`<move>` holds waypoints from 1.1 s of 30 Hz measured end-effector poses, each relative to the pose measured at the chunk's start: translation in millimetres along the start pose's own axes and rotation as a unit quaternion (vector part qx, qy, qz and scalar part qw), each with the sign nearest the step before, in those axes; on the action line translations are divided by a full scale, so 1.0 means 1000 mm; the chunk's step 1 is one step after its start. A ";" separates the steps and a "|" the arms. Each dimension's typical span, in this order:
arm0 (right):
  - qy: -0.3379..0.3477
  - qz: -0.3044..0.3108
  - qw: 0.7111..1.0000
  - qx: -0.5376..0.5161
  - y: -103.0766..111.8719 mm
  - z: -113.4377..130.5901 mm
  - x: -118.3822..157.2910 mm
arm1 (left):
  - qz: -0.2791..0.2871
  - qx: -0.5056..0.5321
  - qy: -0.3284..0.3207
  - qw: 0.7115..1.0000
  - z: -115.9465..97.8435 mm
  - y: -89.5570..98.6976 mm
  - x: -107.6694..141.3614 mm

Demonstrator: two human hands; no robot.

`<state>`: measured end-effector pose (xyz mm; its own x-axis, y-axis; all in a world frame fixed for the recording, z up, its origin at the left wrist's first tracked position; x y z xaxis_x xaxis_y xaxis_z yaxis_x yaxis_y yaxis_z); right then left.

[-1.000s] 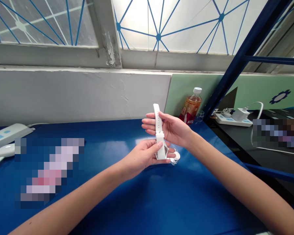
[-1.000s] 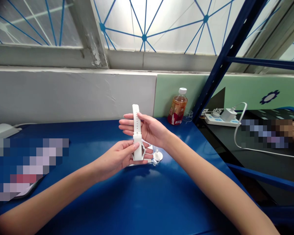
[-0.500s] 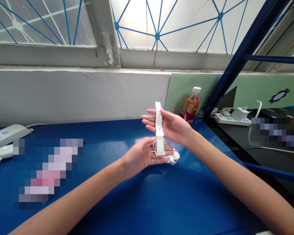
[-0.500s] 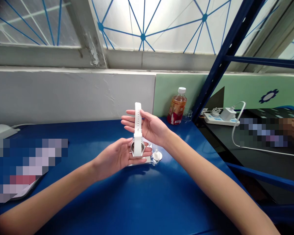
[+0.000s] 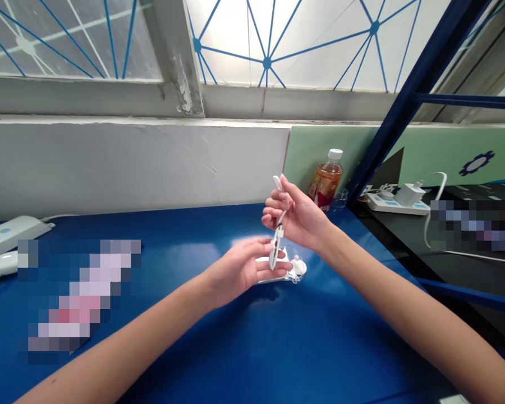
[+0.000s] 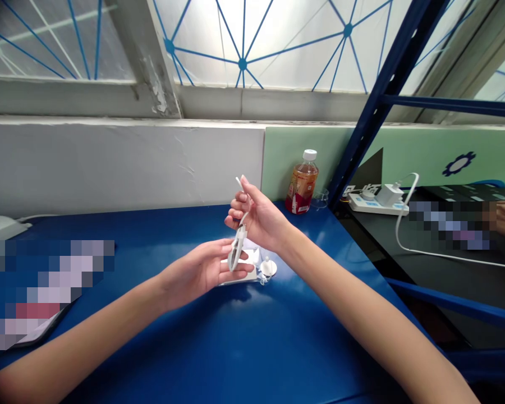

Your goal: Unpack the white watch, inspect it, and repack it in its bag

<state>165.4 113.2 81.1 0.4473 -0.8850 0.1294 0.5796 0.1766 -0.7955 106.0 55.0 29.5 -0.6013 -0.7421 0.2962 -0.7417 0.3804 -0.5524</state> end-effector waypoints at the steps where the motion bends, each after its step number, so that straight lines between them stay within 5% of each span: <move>1: 0.004 0.005 1.000 -0.003 -0.002 0.000 0.000 | 0.004 -0.013 -0.006 1.000 0.000 0.000 0.000; 9: 0.008 0.056 0.995 0.079 -0.005 -0.002 0.003 | 0.038 -0.099 -0.005 0.994 0.005 -0.007 0.004; 23: -0.003 0.166 0.972 0.168 -0.021 -0.013 0.013 | 0.088 -0.075 0.025 0.993 0.017 -0.022 0.008; 33: -0.004 0.062 0.981 0.184 0.001 -0.009 -0.002 | 0.019 -0.092 -0.069 0.993 0.004 -0.012 0.004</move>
<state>158.9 111.5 74.1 0.5353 -0.8431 0.0508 0.7259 0.4284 -0.5381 113.6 45.9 34.3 -0.5929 -0.7890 0.1612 -0.7688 0.4950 -0.4048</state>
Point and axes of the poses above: each hand's wrist, its own x-axis away from the middle knuckle, its own y-axis out of the back of the hand, z = x × y, the point moved 9 cm from there along -x, towards the middle knuckle, and after that the axes turned 4 degrees about -z, right-handed, at the moved point
